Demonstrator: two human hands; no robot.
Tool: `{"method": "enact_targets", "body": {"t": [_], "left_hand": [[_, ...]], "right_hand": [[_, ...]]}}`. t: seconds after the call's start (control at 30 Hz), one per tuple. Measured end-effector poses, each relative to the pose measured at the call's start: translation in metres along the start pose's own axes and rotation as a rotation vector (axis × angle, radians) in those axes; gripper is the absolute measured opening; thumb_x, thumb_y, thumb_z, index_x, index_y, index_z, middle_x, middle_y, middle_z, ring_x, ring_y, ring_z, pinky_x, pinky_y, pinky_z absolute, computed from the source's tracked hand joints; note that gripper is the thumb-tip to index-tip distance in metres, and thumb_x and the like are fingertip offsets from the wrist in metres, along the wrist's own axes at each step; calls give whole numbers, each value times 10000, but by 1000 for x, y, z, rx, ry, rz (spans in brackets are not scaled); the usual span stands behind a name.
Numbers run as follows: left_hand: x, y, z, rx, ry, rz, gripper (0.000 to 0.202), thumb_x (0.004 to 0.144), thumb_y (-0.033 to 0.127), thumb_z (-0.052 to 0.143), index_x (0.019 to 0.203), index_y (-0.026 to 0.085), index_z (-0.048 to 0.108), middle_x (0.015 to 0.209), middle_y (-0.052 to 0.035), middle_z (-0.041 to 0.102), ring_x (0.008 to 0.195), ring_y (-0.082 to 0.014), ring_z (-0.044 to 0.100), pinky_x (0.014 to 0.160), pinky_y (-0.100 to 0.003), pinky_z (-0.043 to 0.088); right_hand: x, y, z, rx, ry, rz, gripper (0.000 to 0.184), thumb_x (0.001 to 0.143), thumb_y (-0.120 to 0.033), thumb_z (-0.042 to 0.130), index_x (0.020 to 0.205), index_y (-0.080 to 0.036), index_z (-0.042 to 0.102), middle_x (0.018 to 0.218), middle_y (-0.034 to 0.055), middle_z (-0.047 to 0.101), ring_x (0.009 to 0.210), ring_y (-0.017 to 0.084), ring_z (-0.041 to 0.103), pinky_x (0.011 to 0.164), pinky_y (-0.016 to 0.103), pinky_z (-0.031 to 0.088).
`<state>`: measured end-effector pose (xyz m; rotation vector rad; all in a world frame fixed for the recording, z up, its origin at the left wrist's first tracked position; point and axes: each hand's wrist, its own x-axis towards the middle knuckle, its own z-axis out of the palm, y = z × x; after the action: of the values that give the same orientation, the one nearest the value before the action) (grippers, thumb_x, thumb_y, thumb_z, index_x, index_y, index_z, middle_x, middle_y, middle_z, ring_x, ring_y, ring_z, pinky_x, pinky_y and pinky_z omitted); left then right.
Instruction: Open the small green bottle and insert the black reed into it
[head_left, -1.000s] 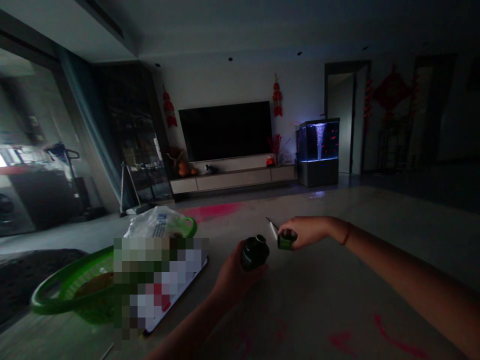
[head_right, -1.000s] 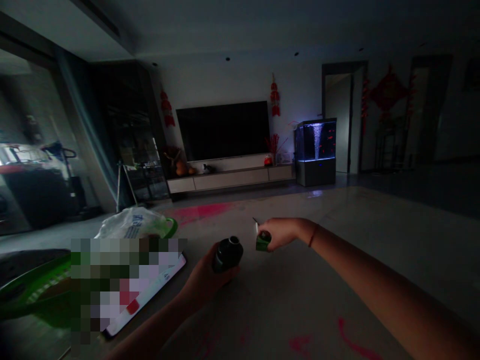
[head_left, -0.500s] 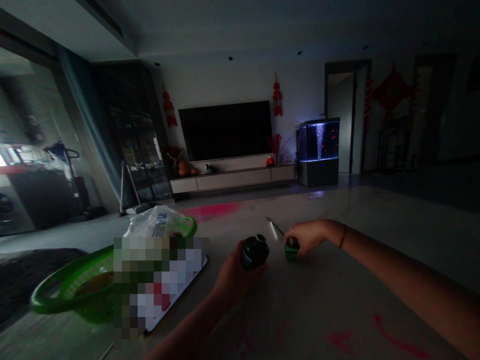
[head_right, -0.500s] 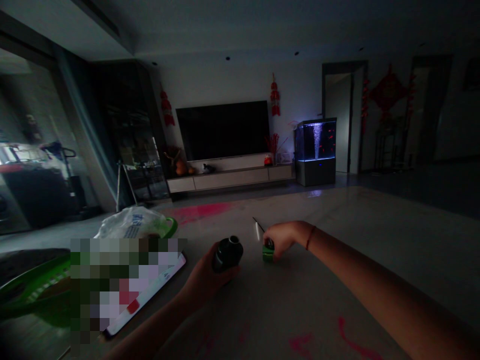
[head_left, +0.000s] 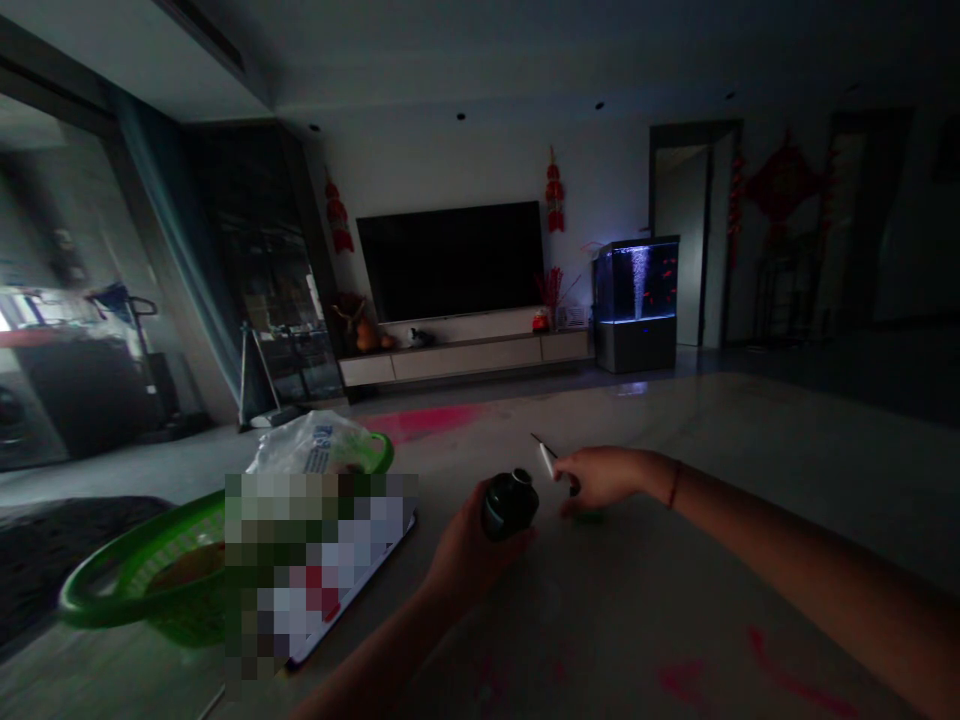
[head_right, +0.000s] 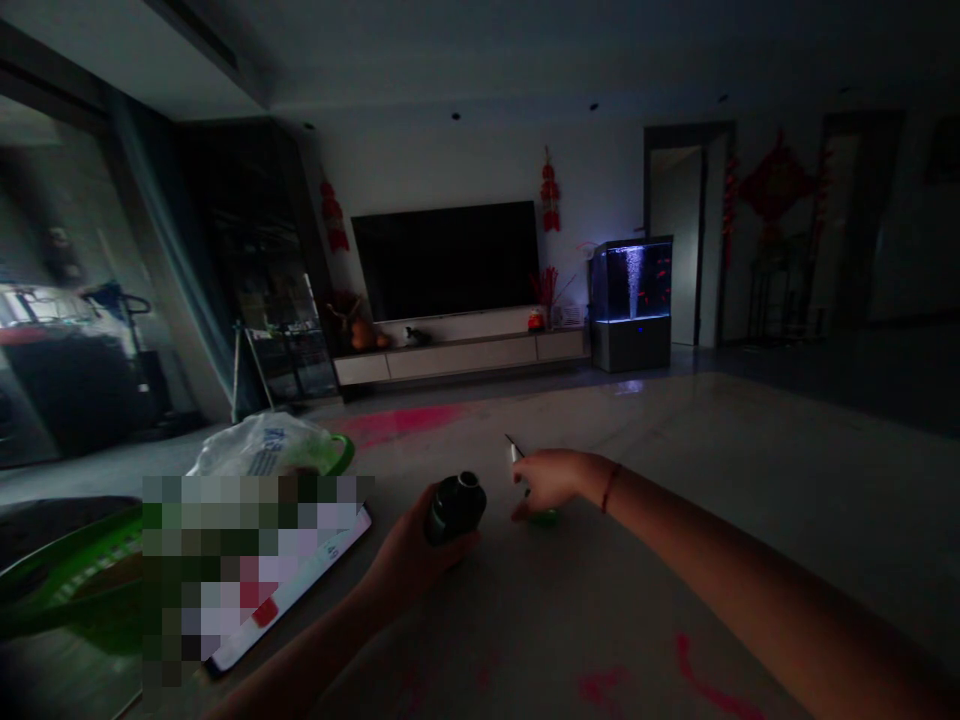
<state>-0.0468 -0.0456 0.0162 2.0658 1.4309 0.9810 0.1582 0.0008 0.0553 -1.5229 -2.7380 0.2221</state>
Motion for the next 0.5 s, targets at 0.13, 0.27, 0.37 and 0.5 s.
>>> {"method": "enact_targets", "body": {"t": [0.13, 0.27, 0.37, 0.5], "left_hand": [[-1, 1, 0, -2, 2, -14, 592, 599, 359, 639, 1117, 156, 436, 961, -84, 613, 856, -220, 567, 712, -302, 421], [-1, 1, -1, -17, 1, 0, 580, 598, 365, 637, 1106, 163, 443, 963, -78, 614, 856, -214, 565, 719, -297, 417], [-1, 2, -1, -10, -8, -6, 571, 600, 364, 638, 1099, 162, 445, 943, -72, 617, 838, -207, 567, 710, -288, 420], [-1, 2, -2, -2, -4, -22, 565, 604, 358, 637, 1098, 163, 444, 945, -70, 615, 847, -207, 569, 713, -285, 421]], "right_hand": [[1, -2, 4, -36, -1, -2, 542, 626, -439, 592, 1092, -166, 540, 948, 98, 626, 813, 214, 577, 627, 265, 399], [-1, -3, 0, -32, 24, -14, 506, 626, -402, 601, 1070, -164, 556, 893, 85, 633, 753, 185, 580, 593, 239, 393], [-2, 1, -6, -9, 67, -42, 449, 628, -387, 603, 1015, -161, 580, 870, 73, 634, 741, 168, 576, 590, 225, 389], [-5, 14, -16, 22, 99, -48, 396, 640, -401, 588, 959, -166, 599, 815, 54, 634, 699, 155, 572, 573, 220, 388]]}}
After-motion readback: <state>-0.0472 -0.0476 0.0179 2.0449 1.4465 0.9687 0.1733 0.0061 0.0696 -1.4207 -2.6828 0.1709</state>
